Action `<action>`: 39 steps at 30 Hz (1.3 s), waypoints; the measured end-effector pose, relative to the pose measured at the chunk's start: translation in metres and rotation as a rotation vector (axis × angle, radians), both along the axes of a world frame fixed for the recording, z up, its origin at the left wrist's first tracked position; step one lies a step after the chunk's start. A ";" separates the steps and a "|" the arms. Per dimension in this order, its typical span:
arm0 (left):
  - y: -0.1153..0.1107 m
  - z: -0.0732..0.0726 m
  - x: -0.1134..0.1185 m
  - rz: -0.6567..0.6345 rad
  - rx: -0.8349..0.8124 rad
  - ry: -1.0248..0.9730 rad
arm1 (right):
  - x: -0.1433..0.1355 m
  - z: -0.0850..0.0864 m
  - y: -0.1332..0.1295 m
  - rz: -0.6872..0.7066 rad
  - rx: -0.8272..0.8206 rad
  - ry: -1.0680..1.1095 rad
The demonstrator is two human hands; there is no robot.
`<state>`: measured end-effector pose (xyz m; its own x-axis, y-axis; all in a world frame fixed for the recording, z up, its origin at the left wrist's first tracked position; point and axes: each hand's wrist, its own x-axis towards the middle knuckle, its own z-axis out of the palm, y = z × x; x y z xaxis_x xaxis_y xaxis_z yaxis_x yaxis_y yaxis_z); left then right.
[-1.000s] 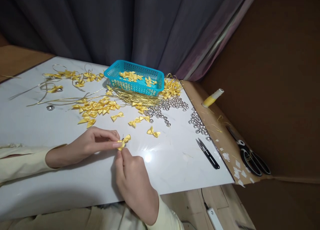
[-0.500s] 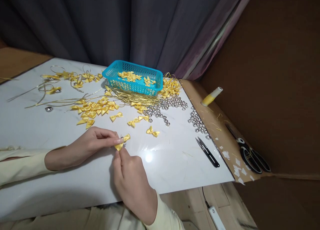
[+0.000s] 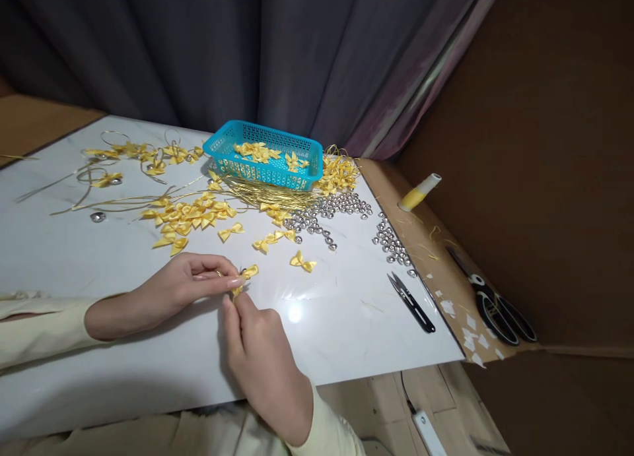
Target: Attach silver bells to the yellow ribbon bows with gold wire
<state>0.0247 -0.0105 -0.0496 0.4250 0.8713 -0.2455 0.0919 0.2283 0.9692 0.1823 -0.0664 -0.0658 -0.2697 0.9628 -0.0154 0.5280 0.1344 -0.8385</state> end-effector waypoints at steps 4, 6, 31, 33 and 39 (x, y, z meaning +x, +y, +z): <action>0.000 0.003 0.000 -0.023 -0.014 0.011 | 0.003 -0.002 0.003 -0.072 0.110 0.063; -0.001 0.003 0.000 -0.032 -0.005 0.013 | 0.003 -0.002 0.004 -0.116 0.121 0.093; -0.010 0.006 -0.001 -0.415 0.238 0.166 | 0.016 0.020 0.017 0.181 0.225 0.079; -0.011 0.007 0.000 -0.415 0.236 0.162 | 0.015 0.019 0.016 0.167 0.225 0.115; -0.012 0.001 0.000 -0.426 0.247 0.165 | 0.009 0.012 0.012 0.106 0.292 0.144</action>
<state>0.0250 -0.0224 -0.0487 0.7276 0.6698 -0.1481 0.2833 -0.0968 0.9541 0.1916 -0.0544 -0.0534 -0.3476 0.8876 0.3022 0.3775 0.4275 -0.8214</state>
